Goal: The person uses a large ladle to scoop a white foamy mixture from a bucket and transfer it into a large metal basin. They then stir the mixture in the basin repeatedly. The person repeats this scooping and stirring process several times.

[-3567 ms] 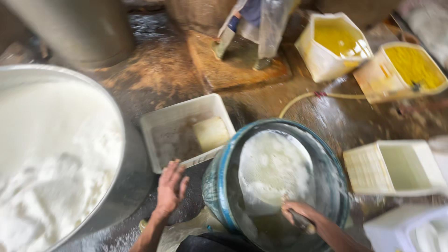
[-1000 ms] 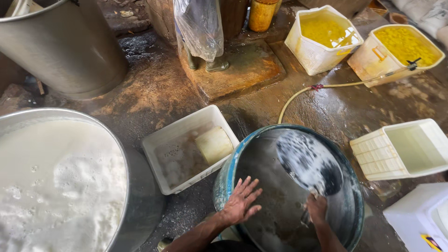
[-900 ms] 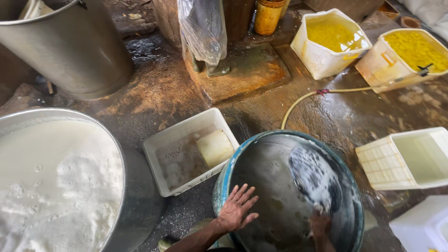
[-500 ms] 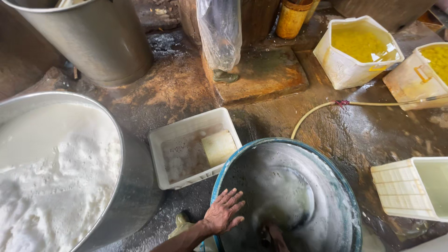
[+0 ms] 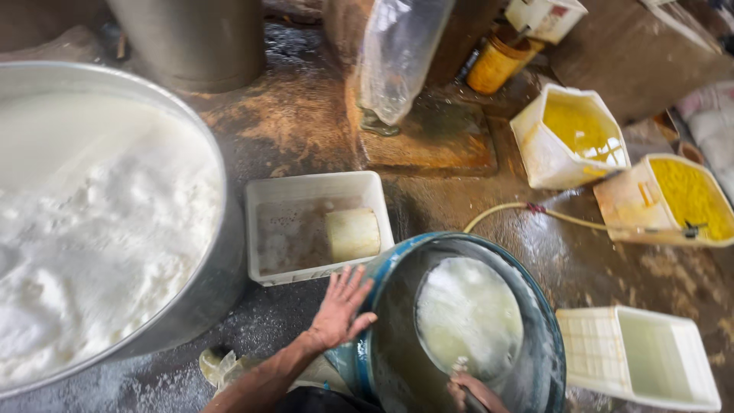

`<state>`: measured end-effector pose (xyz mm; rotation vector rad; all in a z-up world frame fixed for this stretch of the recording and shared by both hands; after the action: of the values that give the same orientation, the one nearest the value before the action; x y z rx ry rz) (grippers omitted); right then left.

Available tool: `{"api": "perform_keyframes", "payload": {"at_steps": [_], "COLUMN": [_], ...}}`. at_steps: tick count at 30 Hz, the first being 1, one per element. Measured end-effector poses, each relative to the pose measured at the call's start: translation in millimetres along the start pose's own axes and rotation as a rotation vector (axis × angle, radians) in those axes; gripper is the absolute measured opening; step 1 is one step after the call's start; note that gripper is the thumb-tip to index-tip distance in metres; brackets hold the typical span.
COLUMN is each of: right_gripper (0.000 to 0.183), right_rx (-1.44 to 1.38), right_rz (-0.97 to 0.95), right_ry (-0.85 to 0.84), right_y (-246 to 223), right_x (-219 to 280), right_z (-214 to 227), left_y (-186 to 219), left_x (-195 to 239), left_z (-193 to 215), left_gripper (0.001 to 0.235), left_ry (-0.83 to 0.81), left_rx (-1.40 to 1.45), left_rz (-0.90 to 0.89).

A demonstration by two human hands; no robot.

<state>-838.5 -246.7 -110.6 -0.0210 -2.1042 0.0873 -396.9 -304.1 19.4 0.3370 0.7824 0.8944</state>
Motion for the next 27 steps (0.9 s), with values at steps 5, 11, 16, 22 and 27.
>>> {"api": "perform_keyframes", "payload": {"at_steps": [5, 11, 16, 22, 27], "right_gripper": [0.023, 0.021, 0.022, 0.026, 0.025], "right_rx": [0.072, 0.123, 0.216, 0.486, 0.657], "right_rz": [-0.044, -0.059, -0.100, -0.283, -0.305], "right_ry": [0.140, 0.343, 0.361, 0.298, 0.257], "right_y": [-24.8, -59.6, -86.6, -115.1, -126.3], "right_x": [26.2, 4.9, -40.8, -121.8, -230.2], "right_z": [4.5, -118.3, -242.0, -353.4, -451.1], "left_y": [-91.2, -173.5, -186.2, -188.6, -187.8], "left_x": [87.6, 247.7, 366.5, 436.7, 445.3], "left_z": [80.5, 199.8, 271.8, 303.0, 298.7], "left_gripper": [0.075, 0.076, 0.072, 0.074, 0.073], "left_ry": [0.300, 0.454, 0.513, 0.494, 0.469], "left_rx": [-0.268, -0.588, -0.707, -0.779, -0.798], "left_rz": [0.278, 0.660, 0.941, 1.047, 1.128]}}
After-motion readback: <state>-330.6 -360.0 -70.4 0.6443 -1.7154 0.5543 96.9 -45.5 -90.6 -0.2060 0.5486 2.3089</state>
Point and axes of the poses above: each hand's wrist, its own x-axis away from the middle knuckle, its own z-axis out of the back of the hand, y = z × x, the point moved 3 cm from there along -x, towards the middle knuckle, and after that the axes turned 11 degrees about -z, right-handed, at the moved point
